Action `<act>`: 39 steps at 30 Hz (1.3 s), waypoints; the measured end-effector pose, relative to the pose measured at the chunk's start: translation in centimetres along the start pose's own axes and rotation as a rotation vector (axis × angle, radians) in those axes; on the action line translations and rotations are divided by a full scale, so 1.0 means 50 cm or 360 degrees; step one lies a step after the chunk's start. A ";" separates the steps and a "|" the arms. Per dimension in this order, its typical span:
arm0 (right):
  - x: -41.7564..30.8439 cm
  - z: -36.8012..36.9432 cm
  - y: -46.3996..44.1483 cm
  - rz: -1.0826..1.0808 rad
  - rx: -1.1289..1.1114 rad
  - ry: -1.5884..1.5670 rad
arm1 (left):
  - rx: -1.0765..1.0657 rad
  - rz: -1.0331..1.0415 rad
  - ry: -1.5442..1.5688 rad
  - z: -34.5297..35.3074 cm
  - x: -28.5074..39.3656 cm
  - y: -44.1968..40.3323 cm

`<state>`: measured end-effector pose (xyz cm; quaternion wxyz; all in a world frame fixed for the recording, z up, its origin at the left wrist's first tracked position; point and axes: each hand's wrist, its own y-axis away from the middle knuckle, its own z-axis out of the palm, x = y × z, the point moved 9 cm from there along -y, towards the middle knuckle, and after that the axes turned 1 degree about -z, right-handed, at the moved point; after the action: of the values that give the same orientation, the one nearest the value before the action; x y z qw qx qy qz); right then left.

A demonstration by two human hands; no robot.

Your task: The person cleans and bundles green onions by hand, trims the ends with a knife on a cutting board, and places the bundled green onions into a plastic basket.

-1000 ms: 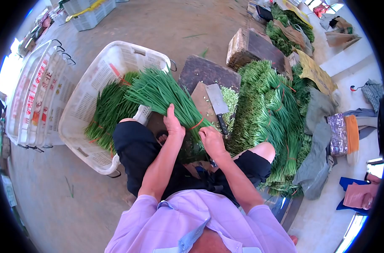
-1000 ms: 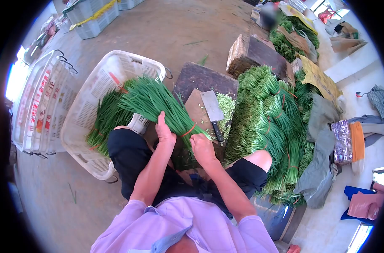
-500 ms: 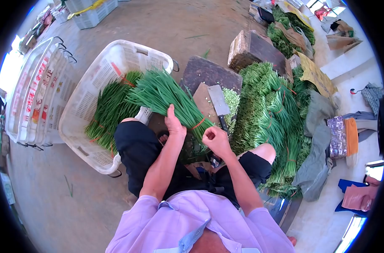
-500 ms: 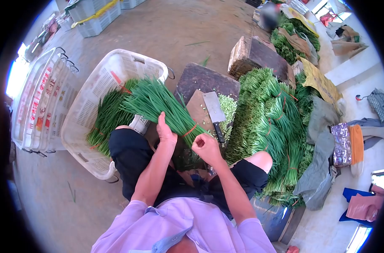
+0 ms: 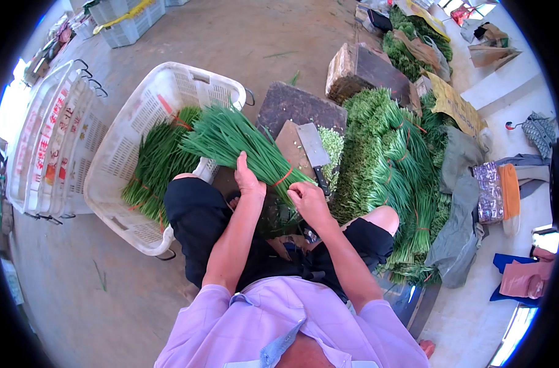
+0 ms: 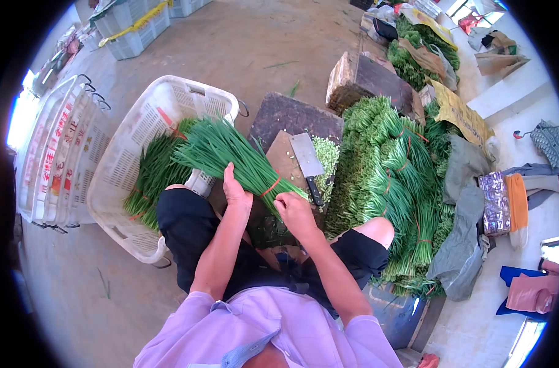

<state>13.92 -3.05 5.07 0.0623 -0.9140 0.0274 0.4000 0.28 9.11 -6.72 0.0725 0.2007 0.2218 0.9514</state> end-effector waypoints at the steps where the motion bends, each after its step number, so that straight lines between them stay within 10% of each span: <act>1: -0.005 0.001 -0.004 -0.0067 0.0068 0.0126 | 0.0003 0.0018 -0.0031 0.001 0.002 0.001; 9: -0.020 0.005 -0.029 -0.0042 0.0230 0.0249 | 0.0070 0.0146 -0.0106 0.013 0.022 0.022; 11: 0.042 0.028 -0.016 0.0714 0.0001 -0.0372 | 0.0040 0.0163 -0.0083 0.018 0.026 0.025; 24: 0.038 0.010 -0.014 0.0484 0.0130 -0.0044 | -0.0008 0.0106 -0.0047 0.018 0.025 0.018; 33: 0.125 0.080 0.209 0.0901 -0.0965 -0.0522 | 0.0015 0.0155 0.0102 0.011 0.072 -0.012; 36: 0.080 0.050 0.193 -0.0133 -0.0832 0.0039 | -0.0043 0.0104 0.0105 0.028 0.070 0.004; 39: 0.110 -0.001 0.163 0.0814 -0.0607 -0.0651 | -0.0151 0.0059 0.0083 0.031 0.060 -0.006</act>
<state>16.89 -11.13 0.31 -0.2066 -0.7740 0.1667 0.5748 -1.79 10.65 -4.52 0.0585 0.1764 0.1746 0.9669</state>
